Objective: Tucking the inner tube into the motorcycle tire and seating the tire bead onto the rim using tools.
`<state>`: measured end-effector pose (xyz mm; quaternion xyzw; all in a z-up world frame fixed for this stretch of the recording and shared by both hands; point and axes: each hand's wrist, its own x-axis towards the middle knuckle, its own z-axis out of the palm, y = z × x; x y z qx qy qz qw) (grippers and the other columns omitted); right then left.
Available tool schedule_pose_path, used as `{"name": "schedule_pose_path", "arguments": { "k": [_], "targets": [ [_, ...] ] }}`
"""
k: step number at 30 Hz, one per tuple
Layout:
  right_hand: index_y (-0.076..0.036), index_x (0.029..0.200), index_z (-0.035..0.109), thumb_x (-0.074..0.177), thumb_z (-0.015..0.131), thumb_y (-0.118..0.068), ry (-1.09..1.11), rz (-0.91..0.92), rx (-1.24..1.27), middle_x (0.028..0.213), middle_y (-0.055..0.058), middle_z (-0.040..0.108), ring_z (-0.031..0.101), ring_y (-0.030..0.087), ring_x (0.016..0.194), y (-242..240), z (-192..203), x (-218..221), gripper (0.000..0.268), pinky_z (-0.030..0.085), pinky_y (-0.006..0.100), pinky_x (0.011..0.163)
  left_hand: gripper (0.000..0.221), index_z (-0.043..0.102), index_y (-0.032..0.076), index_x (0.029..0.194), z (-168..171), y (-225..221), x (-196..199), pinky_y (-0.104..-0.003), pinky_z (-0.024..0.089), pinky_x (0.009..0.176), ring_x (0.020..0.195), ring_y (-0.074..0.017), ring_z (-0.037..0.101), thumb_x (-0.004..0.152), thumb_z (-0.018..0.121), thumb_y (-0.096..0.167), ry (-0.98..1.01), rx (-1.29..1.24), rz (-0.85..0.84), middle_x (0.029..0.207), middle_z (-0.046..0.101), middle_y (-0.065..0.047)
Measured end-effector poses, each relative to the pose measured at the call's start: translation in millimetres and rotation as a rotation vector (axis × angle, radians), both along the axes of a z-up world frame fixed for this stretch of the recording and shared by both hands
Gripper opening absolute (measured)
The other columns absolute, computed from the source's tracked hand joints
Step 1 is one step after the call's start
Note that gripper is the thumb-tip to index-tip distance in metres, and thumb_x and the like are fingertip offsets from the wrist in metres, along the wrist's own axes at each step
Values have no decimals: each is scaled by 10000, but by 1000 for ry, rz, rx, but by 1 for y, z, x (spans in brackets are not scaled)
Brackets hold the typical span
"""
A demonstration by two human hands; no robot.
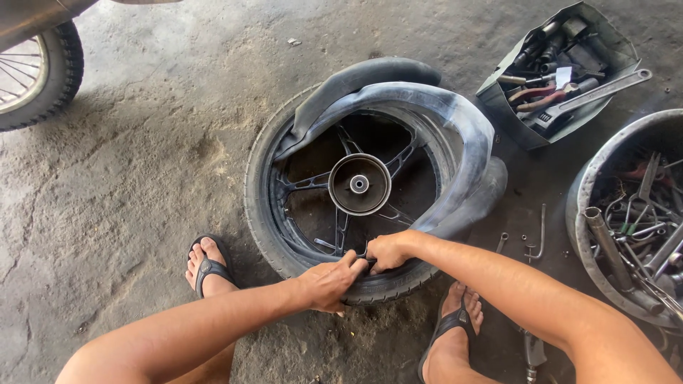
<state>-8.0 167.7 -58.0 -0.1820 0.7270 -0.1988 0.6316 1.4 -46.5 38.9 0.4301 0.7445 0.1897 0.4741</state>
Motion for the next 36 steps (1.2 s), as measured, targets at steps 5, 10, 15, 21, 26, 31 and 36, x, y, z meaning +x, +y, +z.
{"name": "schedule_pose_path", "arguments": {
  "k": [5, 10, 15, 21, 26, 31, 36],
  "targets": [
    [-13, 1265, 684, 1002, 546, -427, -11, -29, 19, 1256, 278, 680, 639, 415, 1219, -6, 34, -4, 509, 530, 531, 1013, 1022, 386, -87, 1361, -15, -6, 4, -484, 610, 984, 1128, -473, 645, 579, 982, 190, 256, -8, -172, 1320, 418, -270],
    [-38, 1247, 706, 1017, 534, -388, 7, -69, 20, 1205, 255, 712, 664, 394, 1195, -5, 53, -4, 453, 548, 489, 982, 1290, 348, -34, 1444, -59, -26, 8, -402, 597, 916, 1145, -380, 583, 424, 1001, 407, 516, -30, -154, 1280, 479, -241],
    [-29, 1167, 754, 982, 604, -405, 23, -51, 10, 1114, 240, 739, 703, 394, 1087, -17, 15, 6, 445, 569, 479, 914, 1083, 457, 16, 1333, -47, -39, -11, -437, 447, 951, 1048, -302, 633, 504, 909, 546, 562, 180, -274, 987, 699, -155],
    [-67, 1183, 674, 1015, 501, -430, 93, -216, 41, 1181, 268, 709, 647, 449, 1187, -10, 41, 9, 436, 525, 550, 996, 883, 410, 41, 1290, -62, -39, -10, -476, 533, 886, 1005, -374, 699, 609, 891, 331, 217, 107, -196, 1015, 697, -179],
    [-129, 1316, 593, 1000, 581, -202, 201, -406, -38, 1190, 238, 729, 666, 418, 1187, -12, 105, 24, 324, 533, 528, 986, 758, 481, 88, 1245, -70, -41, -5, -489, 556, 858, 986, -362, 714, 633, 865, 321, 161, 65, -193, 984, 720, -151],
    [-185, 1327, 655, 991, 581, -103, 192, -405, -135, 1244, 194, 728, 657, 391, 1216, -3, 84, 29, 353, 532, 513, 1005, 633, 558, 128, 1139, -69, -36, -1, -469, 563, 827, 961, -336, 712, 617, 849, 336, 179, 60, -157, 945, 712, -113],
    [-240, 1255, 725, 888, 705, -428, 88, -295, -173, 1281, 118, 721, 616, 374, 1267, 3, 79, 19, 413, 492, 510, 1085, 768, 631, 125, 1231, -64, -36, 3, -443, 537, 890, 1054, -341, 591, 542, 912, 312, 255, 43, -125, 1080, 535, -111]
  ]
}}
